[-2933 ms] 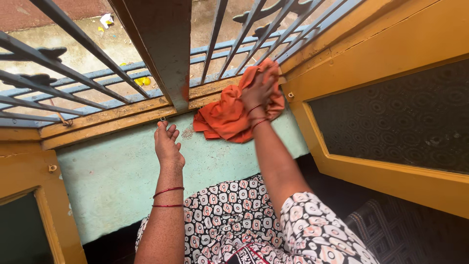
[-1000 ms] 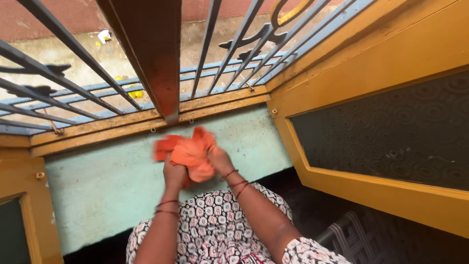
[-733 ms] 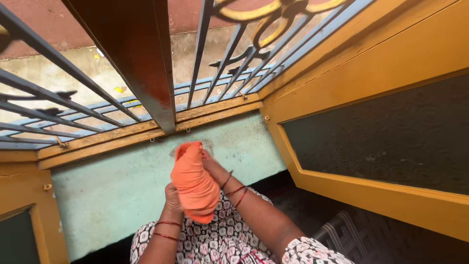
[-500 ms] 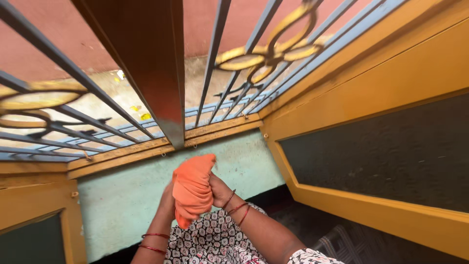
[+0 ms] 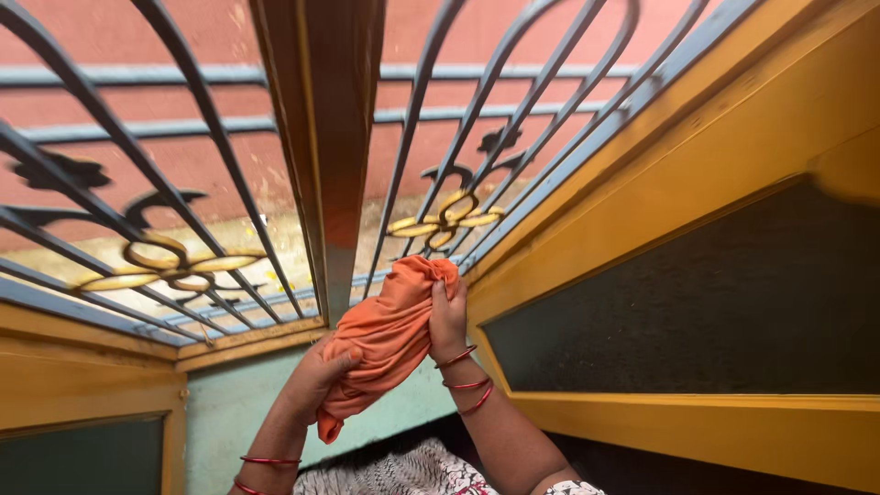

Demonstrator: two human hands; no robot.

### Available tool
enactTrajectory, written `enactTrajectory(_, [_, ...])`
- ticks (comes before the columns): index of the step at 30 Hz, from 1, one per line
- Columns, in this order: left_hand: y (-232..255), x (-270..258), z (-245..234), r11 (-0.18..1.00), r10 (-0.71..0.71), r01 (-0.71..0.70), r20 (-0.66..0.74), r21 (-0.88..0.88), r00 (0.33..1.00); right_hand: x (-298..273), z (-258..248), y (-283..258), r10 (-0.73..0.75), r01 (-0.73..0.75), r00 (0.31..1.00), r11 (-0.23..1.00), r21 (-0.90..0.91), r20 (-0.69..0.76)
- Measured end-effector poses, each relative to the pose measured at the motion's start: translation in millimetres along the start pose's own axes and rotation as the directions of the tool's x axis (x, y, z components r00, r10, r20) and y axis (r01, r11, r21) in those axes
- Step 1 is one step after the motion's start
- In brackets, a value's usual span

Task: The person wipes the wooden frames and glass panes of a window using an orange cloth by hand.

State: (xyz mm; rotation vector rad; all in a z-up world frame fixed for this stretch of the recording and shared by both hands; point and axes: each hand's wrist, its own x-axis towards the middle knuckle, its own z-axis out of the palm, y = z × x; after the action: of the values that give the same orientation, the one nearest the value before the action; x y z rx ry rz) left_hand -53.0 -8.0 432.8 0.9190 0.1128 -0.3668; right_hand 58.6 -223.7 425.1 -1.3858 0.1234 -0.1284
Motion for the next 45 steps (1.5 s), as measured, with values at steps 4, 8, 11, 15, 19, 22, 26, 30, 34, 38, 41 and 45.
enactTrajectory(4, [113, -14, 56, 0.972, 0.210, -0.196, -0.103, 0.131, 0.972, 10, 56, -150, 0.022, -0.011, 0.999, 0.975, 0.222, -0.048])
enactTrajectory(8, [211, -41, 110, 0.535, 0.796, -0.711, 0.010, 0.457, 0.606, 0, 116, -295, -0.659, 0.623, 0.752, 0.713, 0.320, 0.006])
enactTrajectory(11, [266, -45, 141, 0.231, 0.944, -0.773, 0.056, 0.591, 0.325, 4, 185, -358, -0.938, 0.922, 0.345, 0.337, -0.192, 0.008])
enactTrajectory(15, [296, -30, 167, -0.102, 0.947, -0.543, 0.248, 0.834, 0.203, 0, 216, -382, -0.980, 0.839, 0.169, 0.089, -0.536, 0.101])
enactTrajectory(19, [286, -16, 159, -0.254, 0.896, -0.470, 0.388, 0.845, 0.215, -23, 202, -357, -0.857, 0.841, 0.508, 0.473, -0.263, 0.083])
enactTrajectory(22, [270, -6, 138, -0.153, 0.869, -0.385, 0.309, 0.910, 0.386, -18, 197, -325, -0.720, 0.718, 0.691, 0.675, -0.169, 0.064])
enactTrajectory(26, [240, -4, 111, -0.163, 0.835, -0.321, 0.304, 0.933, 0.458, -12, 188, -262, -0.663, 0.614, 0.739, 0.735, 0.287, 0.116])
enactTrajectory(30, [202, -10, 93, -0.098, 0.817, -0.236, 0.214, 0.967, 0.535, -7, 165, -191, -0.643, 0.579, 0.742, 0.758, 0.300, 0.191])
enactTrajectory(34, [209, -17, 88, -0.031, 0.741, -0.150, 0.123, 0.988, 0.660, -4, 147, -160, -0.511, 0.520, 0.841, 0.854, -0.001, 0.179])
enactTrajectory(38, [259, -36, 126, -0.204, 0.870, -0.299, 0.313, 0.932, 0.380, -4, 143, -225, -0.772, 0.774, 0.633, 0.630, -0.067, 0.056])
enactTrajectory(41, [317, -38, 172, -0.466, 0.862, -0.287, 0.503, 0.837, 0.068, 7, 151, -303, -0.910, 0.875, 0.399, 0.415, -0.249, -0.115])
enactTrajectory(45, [368, -34, 220, -0.506, 0.850, -0.221, 0.525, 0.834, 0.037, 8, 180, -368, -0.982, 0.938, 0.185, 0.161, -0.307, 0.050])
